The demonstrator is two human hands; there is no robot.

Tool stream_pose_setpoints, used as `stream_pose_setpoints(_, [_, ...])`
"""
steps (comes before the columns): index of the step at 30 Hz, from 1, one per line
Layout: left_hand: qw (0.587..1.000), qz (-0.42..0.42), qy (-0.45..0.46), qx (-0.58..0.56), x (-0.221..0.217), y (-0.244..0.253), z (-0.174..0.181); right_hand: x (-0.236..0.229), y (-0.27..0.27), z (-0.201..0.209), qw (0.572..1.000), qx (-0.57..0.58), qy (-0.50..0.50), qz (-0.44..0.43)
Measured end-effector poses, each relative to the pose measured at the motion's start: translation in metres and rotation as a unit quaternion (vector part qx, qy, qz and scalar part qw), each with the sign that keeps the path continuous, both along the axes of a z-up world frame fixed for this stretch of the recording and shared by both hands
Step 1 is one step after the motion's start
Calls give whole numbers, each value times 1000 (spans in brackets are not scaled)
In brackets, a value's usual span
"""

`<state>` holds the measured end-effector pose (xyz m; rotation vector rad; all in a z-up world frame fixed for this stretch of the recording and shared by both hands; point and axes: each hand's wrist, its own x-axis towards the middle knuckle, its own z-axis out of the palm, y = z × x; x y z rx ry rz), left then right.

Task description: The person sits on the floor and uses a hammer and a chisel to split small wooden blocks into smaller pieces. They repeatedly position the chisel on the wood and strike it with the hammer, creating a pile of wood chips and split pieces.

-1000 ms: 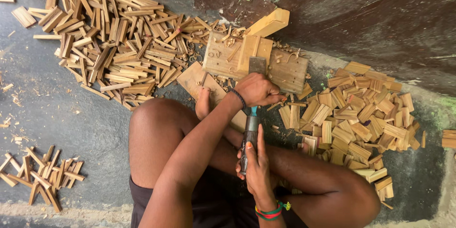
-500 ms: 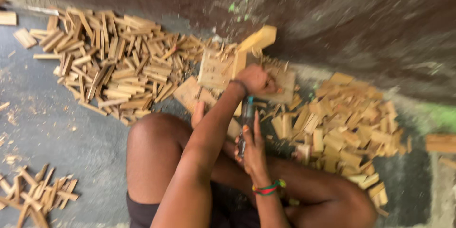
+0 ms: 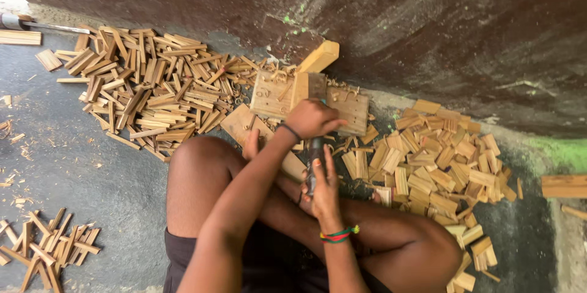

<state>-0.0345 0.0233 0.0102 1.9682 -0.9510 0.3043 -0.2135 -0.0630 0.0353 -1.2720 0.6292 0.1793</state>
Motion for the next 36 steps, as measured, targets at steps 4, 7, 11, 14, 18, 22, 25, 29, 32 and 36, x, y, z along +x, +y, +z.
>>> stream_pose_setpoints(4, [992,104,2,-73,-14,37,0,-11,-23,8,998,24,-37,-45])
stream_pose_setpoints(7, [981,177,64,-46,-16,45,-1,-24,-34,11,996,10,-47,-70])
stream_pose_setpoints(11, [973,220,56,41,-14,35,-3,-44,-41,11,994,-28,7,-110])
stream_pose_setpoints(14, [962,246,64,96,-10,33,-7,-52,-39,4,993,-37,26,-106])
stream_pose_setpoints(18, [957,250,63,135,-7,31,-18,-55,-37,-1,994,-43,36,-92])
stream_pose_setpoints(22, [953,257,45,150,-4,31,-20,-51,-35,2,995,-59,43,-66])
stream_pose_setpoints(25, [952,264,44,148,-7,34,-19,-52,-34,2,996,-55,38,-62])
stream_pose_setpoints(29, [938,280,98,180,-6,38,-12,-52,-36,2,996,-52,39,-63])
stream_pose_setpoints(32, [933,287,119,180,-3,39,-6,-51,-35,3,996,-52,37,-62])
stream_pose_setpoints(36, [951,277,58,125,-3,36,-8,-54,-36,6,996,-53,39,-63])
